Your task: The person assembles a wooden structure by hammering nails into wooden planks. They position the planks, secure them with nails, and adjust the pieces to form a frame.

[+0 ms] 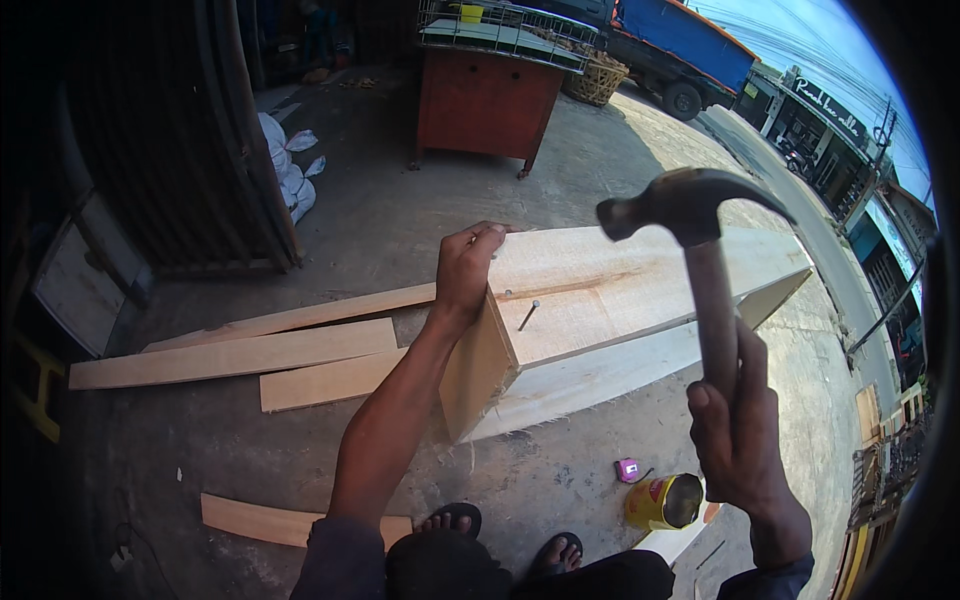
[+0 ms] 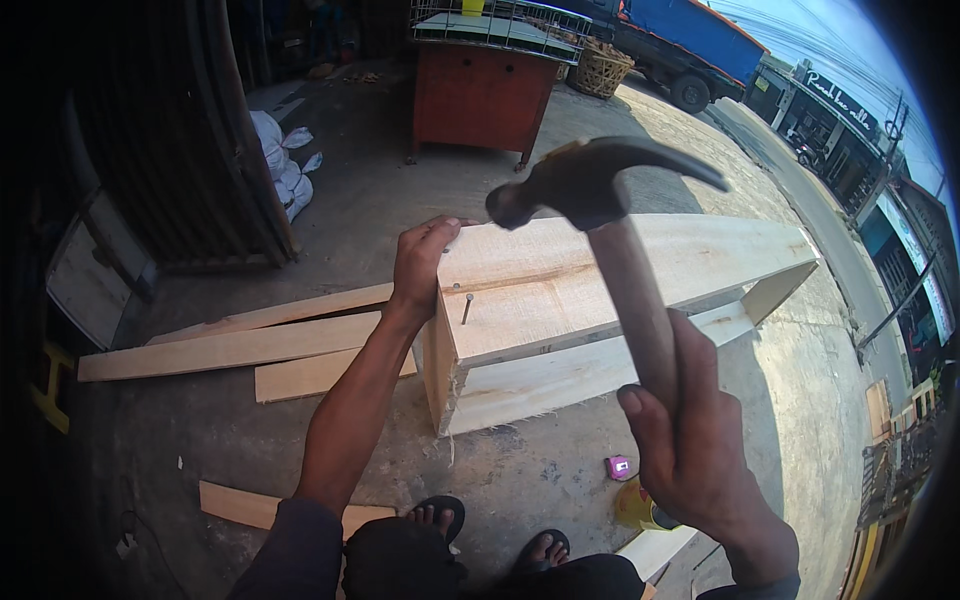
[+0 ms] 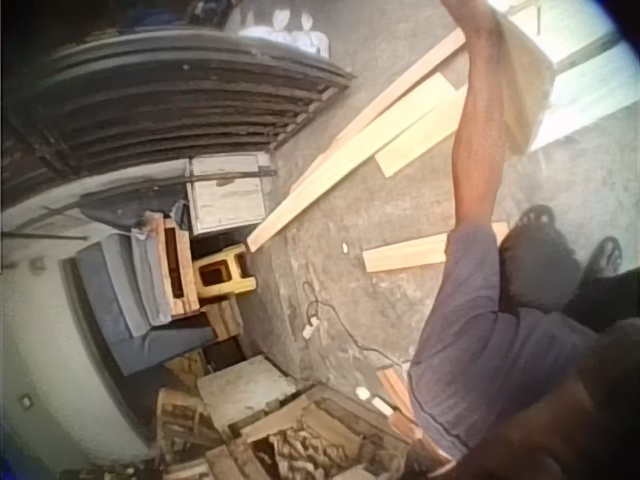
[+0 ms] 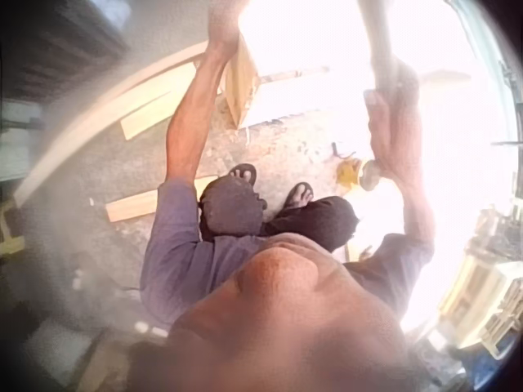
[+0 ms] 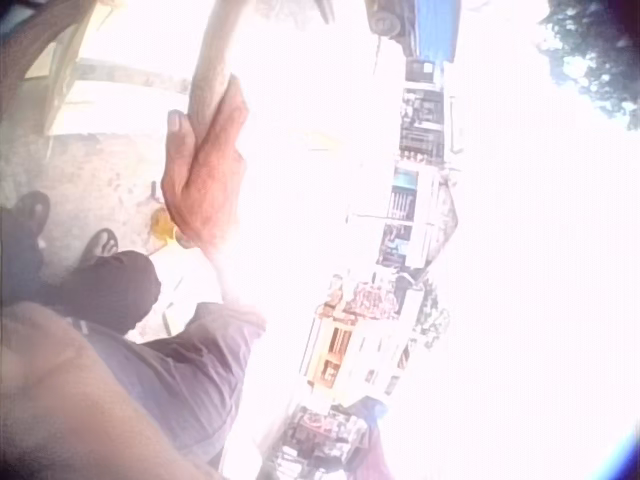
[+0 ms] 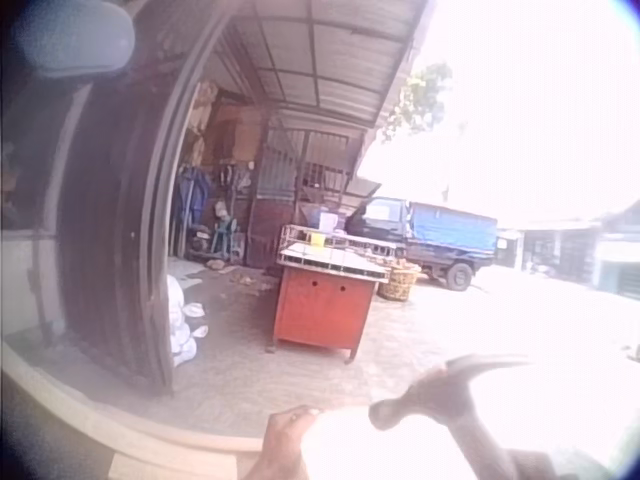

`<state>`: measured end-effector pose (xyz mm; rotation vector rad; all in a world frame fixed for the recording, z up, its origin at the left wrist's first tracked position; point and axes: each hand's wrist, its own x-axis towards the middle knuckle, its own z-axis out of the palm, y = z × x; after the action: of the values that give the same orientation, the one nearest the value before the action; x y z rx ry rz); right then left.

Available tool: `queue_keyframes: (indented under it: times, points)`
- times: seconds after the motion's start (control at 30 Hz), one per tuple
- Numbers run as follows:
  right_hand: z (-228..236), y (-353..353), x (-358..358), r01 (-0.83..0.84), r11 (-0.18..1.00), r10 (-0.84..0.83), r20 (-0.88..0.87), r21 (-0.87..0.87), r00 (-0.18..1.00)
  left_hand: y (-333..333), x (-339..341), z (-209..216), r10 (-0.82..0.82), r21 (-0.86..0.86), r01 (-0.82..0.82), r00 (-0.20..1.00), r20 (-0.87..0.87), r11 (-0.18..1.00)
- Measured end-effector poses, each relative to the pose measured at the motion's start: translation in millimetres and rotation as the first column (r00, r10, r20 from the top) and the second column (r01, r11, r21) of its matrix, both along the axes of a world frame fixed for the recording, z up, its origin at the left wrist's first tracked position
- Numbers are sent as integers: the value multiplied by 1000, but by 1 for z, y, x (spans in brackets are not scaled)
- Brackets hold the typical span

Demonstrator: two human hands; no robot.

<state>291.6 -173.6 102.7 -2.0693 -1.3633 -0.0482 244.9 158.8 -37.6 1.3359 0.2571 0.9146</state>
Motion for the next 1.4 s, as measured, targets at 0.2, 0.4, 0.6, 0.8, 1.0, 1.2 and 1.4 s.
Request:
queue_keyframes:
  times: [0.2, 0.4, 0.6, 0.8, 1.0, 1.2, 1.4]
  points:
    - [23, 10, 2, -24, 859, 190, -275, 512, 943, -3, 0, 0, 69, 39, -70, 997, 43, 997]
    - [7, 15, -5, -147, 857, 38, -225, -494, 974, -2, -2, 3, 17, -7, -17, 998, 65, 1000]
    - [11, 6, 7, 168, 686, 291, -478, 708, 828, -2, 0, 0, 51, 29, -52, 998, 35, 998]
    - [11, 10, 8, -98, 919, 138, 77, -382, 987, 1, 2, -2, 12, 31, -14, 997, 77, 999]
    - [5, 21, 7, 44, 925, 108, -374, 377, 921, 1, 2, -4, 25, 31, -26, 999, 24, 999]
    - [12, 21, 8, 72, 907, 60, -298, 414, 953, 1, 3, -7, 71, 96, -75, 997, 36, 993]
    - [3, 27, 9, -38, 809, 123, 104, -587, 987, -1, 3, -9, 34, 42, -37, 997, 71, 998]
